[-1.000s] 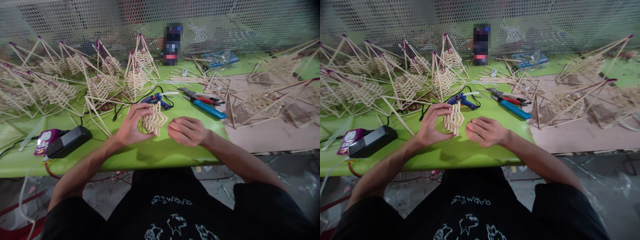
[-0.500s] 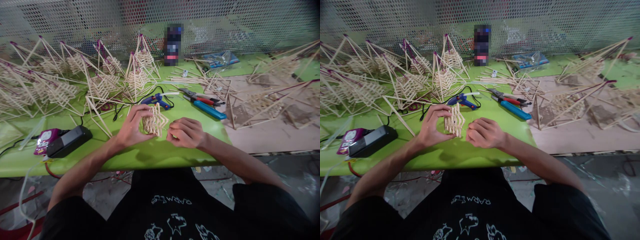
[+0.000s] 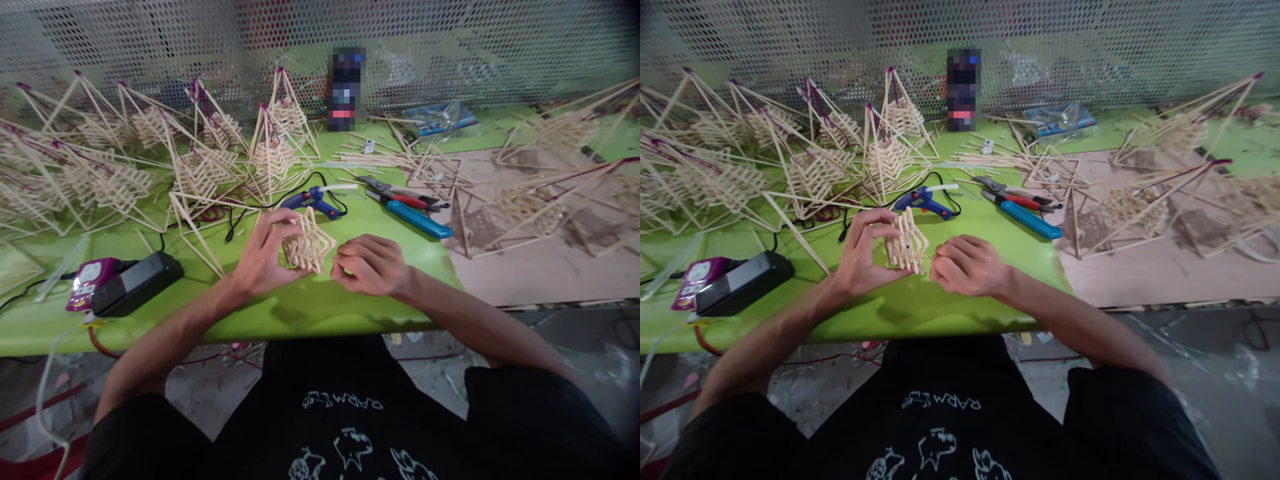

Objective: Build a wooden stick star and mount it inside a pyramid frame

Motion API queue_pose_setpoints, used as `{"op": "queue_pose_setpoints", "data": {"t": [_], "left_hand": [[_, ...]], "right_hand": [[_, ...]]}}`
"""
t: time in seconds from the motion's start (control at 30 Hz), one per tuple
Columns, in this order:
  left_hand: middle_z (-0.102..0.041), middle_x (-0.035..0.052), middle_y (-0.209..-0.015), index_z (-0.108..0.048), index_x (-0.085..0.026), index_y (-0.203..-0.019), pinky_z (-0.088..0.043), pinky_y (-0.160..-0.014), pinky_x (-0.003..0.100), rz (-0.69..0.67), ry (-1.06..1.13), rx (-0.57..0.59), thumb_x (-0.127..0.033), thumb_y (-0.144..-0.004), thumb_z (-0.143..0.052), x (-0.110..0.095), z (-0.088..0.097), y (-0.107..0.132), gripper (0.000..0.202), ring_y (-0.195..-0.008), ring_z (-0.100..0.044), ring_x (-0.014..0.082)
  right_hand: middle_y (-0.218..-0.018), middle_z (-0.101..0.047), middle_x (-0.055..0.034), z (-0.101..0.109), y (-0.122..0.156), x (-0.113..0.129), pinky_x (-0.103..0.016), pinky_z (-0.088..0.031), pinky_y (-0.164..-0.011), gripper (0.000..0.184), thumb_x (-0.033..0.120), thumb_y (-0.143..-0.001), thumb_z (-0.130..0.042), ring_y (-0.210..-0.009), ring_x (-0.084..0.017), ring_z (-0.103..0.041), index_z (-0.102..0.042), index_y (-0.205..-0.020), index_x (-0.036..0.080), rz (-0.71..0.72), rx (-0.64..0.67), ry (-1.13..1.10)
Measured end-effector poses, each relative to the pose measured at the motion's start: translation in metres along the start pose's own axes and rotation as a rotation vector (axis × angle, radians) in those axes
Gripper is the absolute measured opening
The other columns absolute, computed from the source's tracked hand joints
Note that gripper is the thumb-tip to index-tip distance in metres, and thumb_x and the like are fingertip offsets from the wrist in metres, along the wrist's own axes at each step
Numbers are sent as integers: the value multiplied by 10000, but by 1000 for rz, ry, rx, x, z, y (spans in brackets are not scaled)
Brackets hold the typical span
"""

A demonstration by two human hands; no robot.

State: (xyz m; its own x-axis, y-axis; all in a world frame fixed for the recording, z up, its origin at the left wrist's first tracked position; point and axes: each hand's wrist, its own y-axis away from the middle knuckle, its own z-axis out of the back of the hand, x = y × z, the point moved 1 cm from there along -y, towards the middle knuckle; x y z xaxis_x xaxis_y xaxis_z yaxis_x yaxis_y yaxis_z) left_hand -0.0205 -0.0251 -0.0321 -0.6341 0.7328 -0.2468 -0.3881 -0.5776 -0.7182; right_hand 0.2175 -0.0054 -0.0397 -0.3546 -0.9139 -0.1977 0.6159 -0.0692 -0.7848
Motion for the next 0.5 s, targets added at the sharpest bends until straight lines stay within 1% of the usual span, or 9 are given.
{"op": "queue_pose_setpoints", "data": {"t": [0.17, 0.33, 0.5], "left_hand": [[-603, 120, -1316, -515, -252, -1202, -545, -996, 456, -2, 13, 20, -464, -740, -859, 0, 0, 2, 614, -1197, -608, 286], [-624, 114, -1318, -516, -262, -1201, -547, -983, 458, -8, 2, 42, -482, -745, -855, -1, 0, 2, 610, -1184, -620, 287], [-606, 127, -1311, -487, -265, -1335, -542, -1000, 470, -23, -13, 56, -466, -760, -844, -1, 0, 3, 707, -1203, -610, 300]], "right_hand": [[-740, -675, 3, 0, -1, 0, -282, -522, -559, 201, 180, -832, -688, -661, -142, -622, -498, -805, 240, 3, -3, -21], [-749, -675, -2, 0, -1, 0, -287, -527, -570, 202, 158, -816, -713, -669, -148, -638, -525, -844, 227, -16, -1, -43], [-733, -689, 5, 0, -3, 1, -276, -540, -569, 178, 168, -832, -683, -649, -145, -643, -522, -859, 240, -47, -10, -49]]}}
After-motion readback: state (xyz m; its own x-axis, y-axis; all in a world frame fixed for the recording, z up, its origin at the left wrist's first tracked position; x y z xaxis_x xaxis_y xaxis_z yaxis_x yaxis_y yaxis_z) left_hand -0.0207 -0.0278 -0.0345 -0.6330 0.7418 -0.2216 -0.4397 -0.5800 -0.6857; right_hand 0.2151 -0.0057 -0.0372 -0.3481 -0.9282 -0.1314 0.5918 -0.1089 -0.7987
